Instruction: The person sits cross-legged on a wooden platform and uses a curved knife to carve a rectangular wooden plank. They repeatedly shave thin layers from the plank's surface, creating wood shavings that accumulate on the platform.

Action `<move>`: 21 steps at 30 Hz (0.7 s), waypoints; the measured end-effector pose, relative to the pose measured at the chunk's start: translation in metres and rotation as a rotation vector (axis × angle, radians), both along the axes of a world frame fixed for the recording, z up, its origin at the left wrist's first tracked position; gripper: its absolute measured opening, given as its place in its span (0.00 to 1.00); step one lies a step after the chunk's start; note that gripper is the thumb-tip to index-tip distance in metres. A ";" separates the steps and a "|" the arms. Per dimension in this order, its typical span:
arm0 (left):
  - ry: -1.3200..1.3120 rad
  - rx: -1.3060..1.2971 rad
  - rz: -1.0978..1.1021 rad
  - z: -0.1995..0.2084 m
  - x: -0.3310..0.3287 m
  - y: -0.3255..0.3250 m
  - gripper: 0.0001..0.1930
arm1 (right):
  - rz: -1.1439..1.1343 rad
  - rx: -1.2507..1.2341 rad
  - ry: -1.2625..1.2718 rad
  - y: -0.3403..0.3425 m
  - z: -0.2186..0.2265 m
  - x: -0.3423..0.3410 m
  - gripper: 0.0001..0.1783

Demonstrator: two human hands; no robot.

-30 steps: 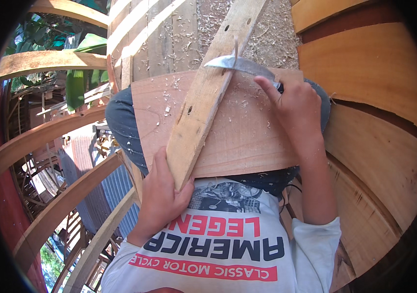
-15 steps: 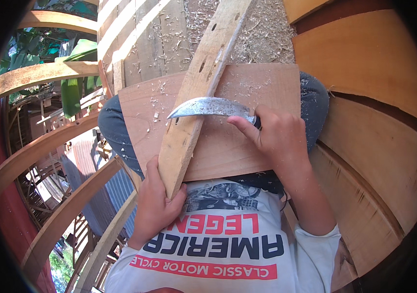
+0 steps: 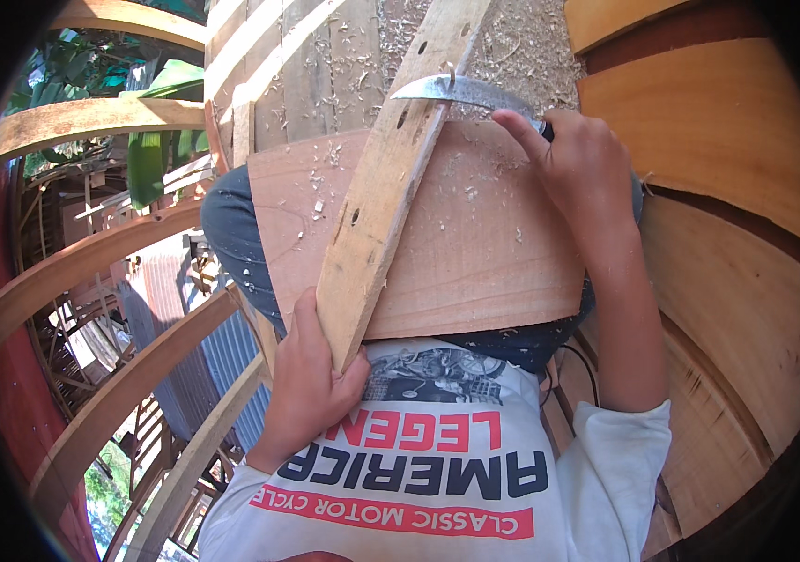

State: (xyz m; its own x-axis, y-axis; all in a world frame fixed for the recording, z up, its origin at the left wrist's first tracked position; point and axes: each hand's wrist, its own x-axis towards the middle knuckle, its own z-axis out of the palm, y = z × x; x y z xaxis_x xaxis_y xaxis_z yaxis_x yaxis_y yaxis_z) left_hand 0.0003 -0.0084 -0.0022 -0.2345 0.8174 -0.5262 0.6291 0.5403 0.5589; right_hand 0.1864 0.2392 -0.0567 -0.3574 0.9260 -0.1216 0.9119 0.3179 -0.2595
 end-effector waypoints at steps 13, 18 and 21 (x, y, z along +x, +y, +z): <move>-0.004 0.013 0.086 0.004 0.005 0.004 0.33 | -0.052 0.024 -0.028 0.048 -0.010 -0.002 0.47; 0.062 0.008 0.015 0.003 0.004 0.003 0.38 | -0.069 0.017 -0.097 0.059 -0.011 -0.004 0.48; 0.062 -0.001 -0.003 0.005 0.006 0.002 0.38 | -0.233 0.018 -0.083 0.089 -0.017 0.016 0.48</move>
